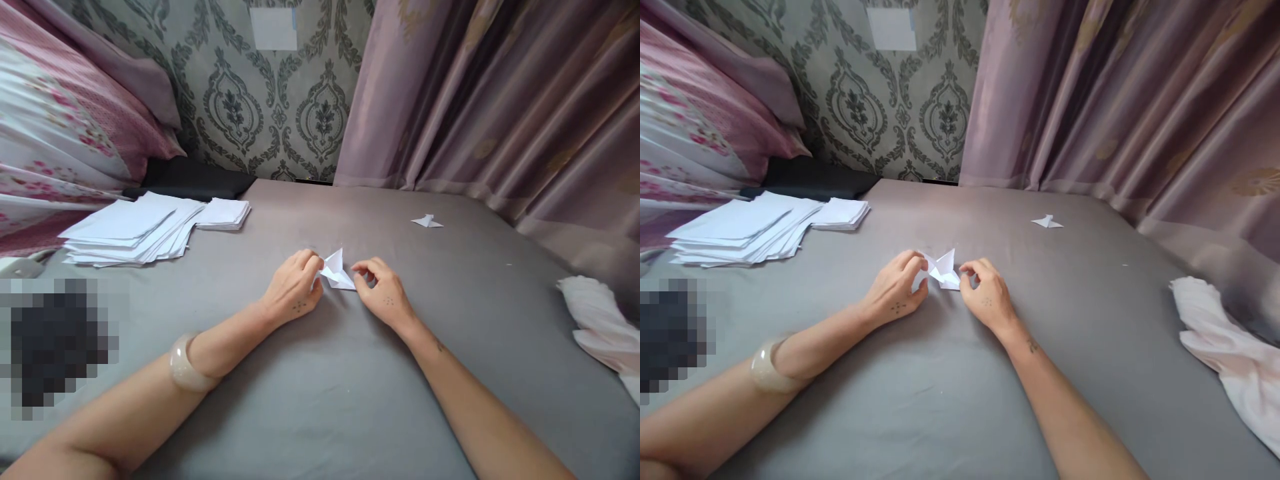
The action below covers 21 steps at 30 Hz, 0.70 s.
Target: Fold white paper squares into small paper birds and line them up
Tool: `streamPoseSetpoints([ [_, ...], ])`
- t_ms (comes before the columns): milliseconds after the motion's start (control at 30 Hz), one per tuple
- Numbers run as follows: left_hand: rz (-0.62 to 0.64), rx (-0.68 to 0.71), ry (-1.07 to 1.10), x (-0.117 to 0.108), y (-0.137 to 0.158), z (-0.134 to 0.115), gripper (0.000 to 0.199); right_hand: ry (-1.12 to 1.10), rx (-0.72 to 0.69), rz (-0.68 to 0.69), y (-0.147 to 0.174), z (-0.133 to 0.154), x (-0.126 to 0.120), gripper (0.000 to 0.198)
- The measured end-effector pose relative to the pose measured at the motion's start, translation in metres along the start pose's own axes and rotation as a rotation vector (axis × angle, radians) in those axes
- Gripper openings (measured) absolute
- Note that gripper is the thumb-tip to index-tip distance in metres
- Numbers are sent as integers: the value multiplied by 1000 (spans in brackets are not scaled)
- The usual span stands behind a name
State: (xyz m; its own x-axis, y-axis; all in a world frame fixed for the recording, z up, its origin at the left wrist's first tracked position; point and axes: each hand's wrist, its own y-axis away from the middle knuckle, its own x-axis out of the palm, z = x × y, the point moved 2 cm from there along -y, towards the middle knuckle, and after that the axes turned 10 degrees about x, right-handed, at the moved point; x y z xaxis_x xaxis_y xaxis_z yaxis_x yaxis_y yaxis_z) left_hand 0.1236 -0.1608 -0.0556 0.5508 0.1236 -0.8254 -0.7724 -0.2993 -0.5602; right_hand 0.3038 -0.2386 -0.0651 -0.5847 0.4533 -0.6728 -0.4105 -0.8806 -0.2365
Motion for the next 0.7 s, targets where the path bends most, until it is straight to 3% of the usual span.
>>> streamPoseSetpoints([
  [167, 45, 107, -42, 6, 1, 8, 22, -68, 152, 93, -2, -9, 6, 28],
  [267, 27, 62, 65, 9, -1, 12, 22, -218, 210, 166, -3, -5, 7, 30],
  [367, -114, -220, 349, 7, -5, 17, 20, -517, 282, 205, -6, -1, 1, 41],
  [467, -254, -674, 823, 6, -6, 20, 27, -693, 278, 86, -7, 0, -11, 48],
  [533, -254, -886, 1106, 6, -5, 17, 32, -673, 228, -13, -5, 2, -18, 44],
  [600, -222, -980, 1254, 7, -3, 13, 34, -624, 182, -62, -1, 6, -21, 39],
  [700, -228, -1028, 1246, 10, 0, 10, 35, -562, 128, -111, 6, 13, -20, 32],
])
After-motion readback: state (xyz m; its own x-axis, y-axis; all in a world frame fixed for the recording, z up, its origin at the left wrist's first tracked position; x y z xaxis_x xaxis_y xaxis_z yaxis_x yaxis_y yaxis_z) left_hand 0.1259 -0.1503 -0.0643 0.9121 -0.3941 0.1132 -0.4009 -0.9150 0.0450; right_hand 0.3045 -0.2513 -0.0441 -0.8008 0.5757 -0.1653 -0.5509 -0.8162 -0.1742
